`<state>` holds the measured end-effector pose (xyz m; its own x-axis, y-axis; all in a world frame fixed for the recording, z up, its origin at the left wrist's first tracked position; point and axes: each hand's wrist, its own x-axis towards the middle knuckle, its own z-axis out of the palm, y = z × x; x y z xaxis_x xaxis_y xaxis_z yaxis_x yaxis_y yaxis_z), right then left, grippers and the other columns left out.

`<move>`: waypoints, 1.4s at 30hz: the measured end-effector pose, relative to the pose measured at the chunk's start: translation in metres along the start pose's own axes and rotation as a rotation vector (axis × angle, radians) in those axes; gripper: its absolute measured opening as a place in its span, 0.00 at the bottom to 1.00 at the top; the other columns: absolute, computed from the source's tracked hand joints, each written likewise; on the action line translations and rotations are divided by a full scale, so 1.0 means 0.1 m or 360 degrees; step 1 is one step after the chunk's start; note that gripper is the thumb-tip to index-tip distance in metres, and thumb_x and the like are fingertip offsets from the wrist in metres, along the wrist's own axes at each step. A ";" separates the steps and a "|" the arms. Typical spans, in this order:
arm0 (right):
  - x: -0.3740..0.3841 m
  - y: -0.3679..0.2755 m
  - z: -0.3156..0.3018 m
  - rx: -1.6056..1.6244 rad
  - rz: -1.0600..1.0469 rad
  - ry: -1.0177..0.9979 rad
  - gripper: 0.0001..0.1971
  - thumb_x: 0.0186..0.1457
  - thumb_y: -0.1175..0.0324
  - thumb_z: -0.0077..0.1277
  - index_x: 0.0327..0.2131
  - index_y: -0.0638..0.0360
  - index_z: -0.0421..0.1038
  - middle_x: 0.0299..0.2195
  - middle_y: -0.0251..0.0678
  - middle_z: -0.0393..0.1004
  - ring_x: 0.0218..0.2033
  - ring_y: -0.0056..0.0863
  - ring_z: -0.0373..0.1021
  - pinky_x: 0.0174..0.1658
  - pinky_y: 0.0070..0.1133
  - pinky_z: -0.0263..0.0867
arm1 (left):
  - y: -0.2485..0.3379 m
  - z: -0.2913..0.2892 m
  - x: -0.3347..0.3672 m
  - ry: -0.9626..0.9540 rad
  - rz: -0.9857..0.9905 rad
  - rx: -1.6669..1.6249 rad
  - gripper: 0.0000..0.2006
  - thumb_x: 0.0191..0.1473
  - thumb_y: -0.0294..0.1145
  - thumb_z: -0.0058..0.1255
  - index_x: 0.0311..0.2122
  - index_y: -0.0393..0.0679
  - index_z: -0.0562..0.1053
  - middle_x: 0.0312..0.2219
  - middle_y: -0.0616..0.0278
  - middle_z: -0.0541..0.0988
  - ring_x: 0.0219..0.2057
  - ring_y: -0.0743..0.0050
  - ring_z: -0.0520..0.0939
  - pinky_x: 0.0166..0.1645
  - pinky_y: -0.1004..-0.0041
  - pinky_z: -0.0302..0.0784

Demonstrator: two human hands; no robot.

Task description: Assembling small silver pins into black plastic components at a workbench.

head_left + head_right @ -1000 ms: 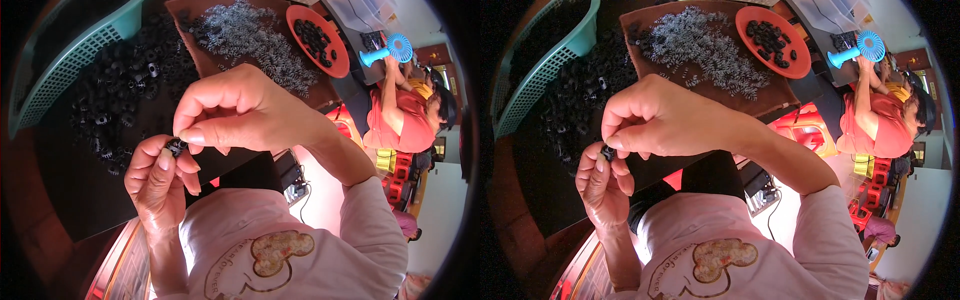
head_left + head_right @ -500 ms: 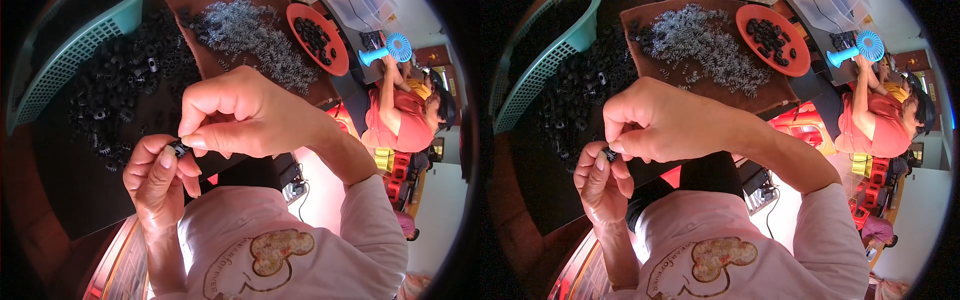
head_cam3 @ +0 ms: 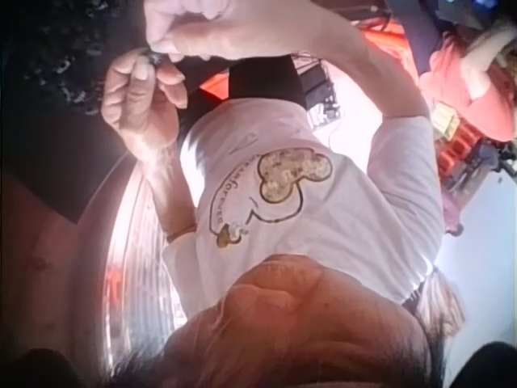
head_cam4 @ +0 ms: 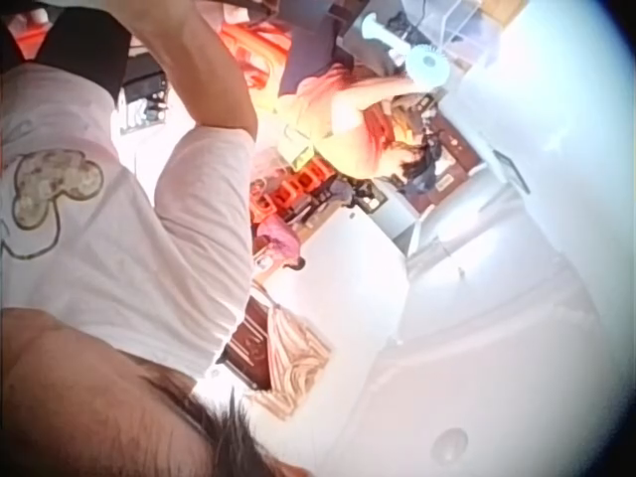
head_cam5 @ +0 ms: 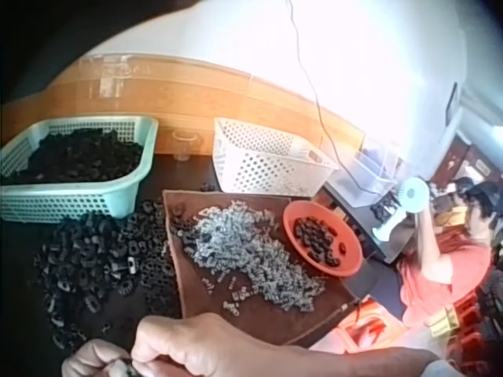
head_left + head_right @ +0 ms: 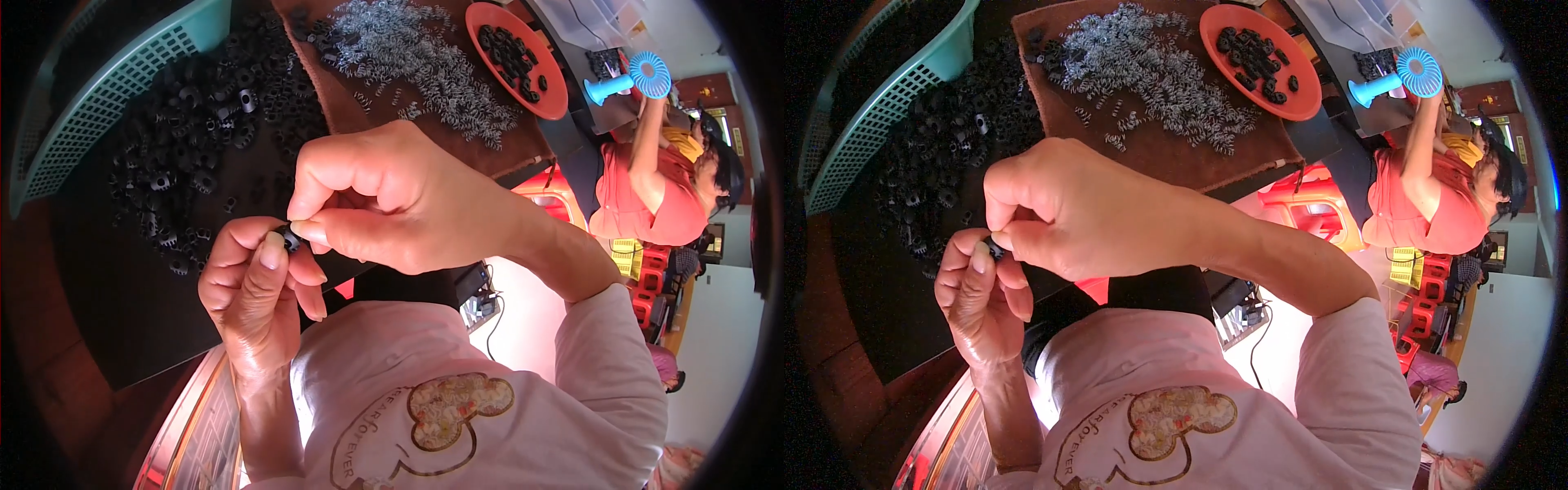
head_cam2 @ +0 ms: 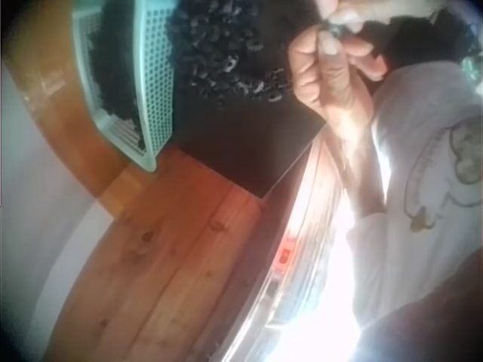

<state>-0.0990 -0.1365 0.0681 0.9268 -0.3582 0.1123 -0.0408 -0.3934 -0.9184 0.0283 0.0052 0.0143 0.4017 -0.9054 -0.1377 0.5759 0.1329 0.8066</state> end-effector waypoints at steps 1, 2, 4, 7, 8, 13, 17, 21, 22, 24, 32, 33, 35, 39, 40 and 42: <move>-0.01 -0.01 0.00 -0.0001 -0.0001 -0.0020 0.01 0.53 0.79 0.50 0.29 0.64 0.70 0.23 0.32 0.74 0.24 0.17 0.70 0.26 0.16 0.63 | 0.00 0.00 0.00 -0.0046 0.0004 -0.0003 0.12 0.61 0.33 0.49 0.39 0.32 0.70 0.21 0.56 0.78 0.13 0.78 0.71 0.17 0.82 0.67; -0.02 -0.01 0.00 -0.0011 -0.0001 -0.0023 0.00 0.53 0.79 0.50 0.29 0.64 0.70 0.23 0.32 0.74 0.24 0.17 0.71 0.26 0.17 0.64 | 0.00 0.00 -0.01 -0.0061 0.0024 -0.0009 0.12 0.61 0.33 0.49 0.39 0.32 0.70 0.22 0.56 0.78 0.13 0.79 0.71 0.17 0.82 0.67; -0.03 0.00 0.02 -0.0022 0.0003 -0.0022 0.01 0.53 0.79 0.50 0.30 0.64 0.70 0.23 0.32 0.75 0.24 0.17 0.71 0.26 0.17 0.64 | 0.00 0.00 0.00 -0.0078 0.0040 -0.0017 0.12 0.61 0.33 0.49 0.39 0.32 0.70 0.22 0.56 0.78 0.13 0.79 0.71 0.18 0.82 0.68; -0.01 0.04 0.05 0.0074 -0.0010 0.0026 0.01 0.54 0.79 0.50 0.31 0.64 0.70 0.23 0.32 0.74 0.25 0.18 0.71 0.27 0.17 0.64 | 0.00 0.00 0.00 -0.0087 0.0064 -0.0003 0.12 0.61 0.33 0.49 0.39 0.32 0.70 0.22 0.56 0.78 0.13 0.79 0.72 0.18 0.82 0.68; 0.00 0.05 0.05 0.0066 -0.0052 0.0041 0.01 0.54 0.79 0.50 0.31 0.64 0.70 0.24 0.32 0.74 0.25 0.18 0.72 0.27 0.18 0.64 | 0.01 0.01 -0.01 -0.0059 0.0049 0.0034 0.12 0.61 0.33 0.48 0.39 0.32 0.70 0.22 0.56 0.78 0.14 0.78 0.72 0.19 0.81 0.69; 0.02 0.10 0.04 -0.0046 -0.0257 0.0130 0.02 0.52 0.77 0.49 0.27 0.65 0.68 0.19 0.41 0.72 0.18 0.31 0.69 0.22 0.25 0.63 | 0.04 0.04 -0.03 -0.0072 -0.0053 0.0177 0.11 0.61 0.31 0.47 0.39 0.31 0.71 0.21 0.56 0.78 0.16 0.77 0.76 0.23 0.79 0.74; -0.03 0.11 -0.01 -0.0029 -0.0128 0.0063 0.04 0.53 0.74 0.50 0.27 0.64 0.67 0.20 0.42 0.71 0.19 0.35 0.69 0.23 0.27 0.63 | 0.05 0.07 -0.02 -0.0150 -0.0097 0.0234 0.11 0.61 0.31 0.48 0.39 0.31 0.72 0.22 0.56 0.79 0.17 0.76 0.76 0.24 0.77 0.75; -0.02 0.17 -0.02 -0.0383 -0.0425 0.0161 0.11 0.55 0.67 0.52 0.26 0.64 0.66 0.18 0.41 0.68 0.19 0.40 0.68 0.24 0.30 0.64 | 0.04 0.11 0.00 -0.0103 -0.0032 0.0123 0.10 0.60 0.29 0.50 0.38 0.31 0.73 0.22 0.57 0.79 0.18 0.77 0.77 0.27 0.77 0.76; -0.02 0.18 -0.01 -0.0632 -0.0519 0.0176 0.17 0.54 0.60 0.55 0.23 0.63 0.64 0.19 0.39 0.66 0.21 0.40 0.69 0.23 0.31 0.65 | 0.04 0.12 0.00 -0.0043 -0.0033 0.0077 0.09 0.59 0.29 0.50 0.38 0.31 0.73 0.23 0.58 0.79 0.20 0.77 0.77 0.28 0.77 0.75; -0.06 0.15 0.00 -0.0906 -0.0646 0.0174 0.19 0.51 0.56 0.57 0.21 0.61 0.64 0.19 0.37 0.66 0.21 0.36 0.70 0.20 0.29 0.65 | 0.04 0.12 0.00 -0.0022 -0.0030 0.0037 0.09 0.58 0.28 0.51 0.39 0.32 0.73 0.24 0.59 0.79 0.22 0.78 0.77 0.31 0.78 0.75; -0.06 0.15 -0.06 -0.1485 -0.0792 0.0114 0.17 0.40 0.57 0.61 0.21 0.60 0.68 0.20 0.30 0.66 0.20 0.25 0.71 0.17 0.22 0.66 | 0.00 0.07 0.02 -0.0009 -0.0100 0.0112 0.09 0.59 0.28 0.49 0.41 0.33 0.74 0.32 0.59 0.79 0.31 0.77 0.78 0.41 0.77 0.75; -0.06 0.15 -0.06 -0.1492 -0.0815 0.0154 0.16 0.39 0.58 0.61 0.20 0.60 0.68 0.20 0.30 0.65 0.20 0.25 0.70 0.17 0.22 0.65 | -0.03 0.07 0.02 -0.0009 -0.0100 0.0113 0.09 0.59 0.28 0.49 0.41 0.33 0.74 0.32 0.59 0.79 0.31 0.77 0.78 0.41 0.77 0.75; -0.05 0.15 -0.04 -0.1495 -0.0839 0.0191 0.15 0.39 0.60 0.60 0.19 0.60 0.68 0.20 0.31 0.65 0.19 0.25 0.70 0.16 0.22 0.65 | -0.06 0.06 0.02 0.0007 0.0030 0.0224 0.10 0.60 0.28 0.48 0.41 0.32 0.73 0.33 0.59 0.79 0.32 0.77 0.78 0.42 0.75 0.76; -0.06 0.16 -0.03 -0.1593 -0.0955 0.0285 0.13 0.36 0.61 0.58 0.18 0.59 0.68 0.19 0.31 0.63 0.18 0.23 0.68 0.15 0.20 0.63 | -0.06 0.05 0.00 -0.0027 0.0073 0.0260 0.10 0.59 0.28 0.49 0.41 0.32 0.74 0.32 0.60 0.78 0.32 0.77 0.78 0.42 0.75 0.76; -0.05 0.16 -0.03 -0.1584 -0.0945 0.0276 0.13 0.36 0.61 0.58 0.18 0.59 0.68 0.18 0.30 0.62 0.17 0.22 0.67 0.15 0.20 0.62 | -0.06 0.05 0.01 -0.0034 0.0076 0.0258 0.10 0.59 0.28 0.49 0.41 0.32 0.74 0.32 0.60 0.78 0.32 0.78 0.78 0.42 0.76 0.75; -0.05 0.18 -0.03 -0.1602 -0.0992 0.0306 0.13 0.35 0.61 0.58 0.18 0.60 0.68 0.18 0.30 0.62 0.17 0.22 0.67 0.15 0.20 0.62 | -0.05 0.07 0.01 -0.0040 0.0077 0.0256 0.10 0.59 0.28 0.49 0.41 0.32 0.74 0.32 0.61 0.78 0.32 0.79 0.77 0.41 0.76 0.75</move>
<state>-0.1054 -0.1441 0.0517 0.8234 0.0425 0.5659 0.0425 -0.9990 0.0132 0.0208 0.0006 0.0143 0.4070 -0.9096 -0.0833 0.4341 0.1124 0.8938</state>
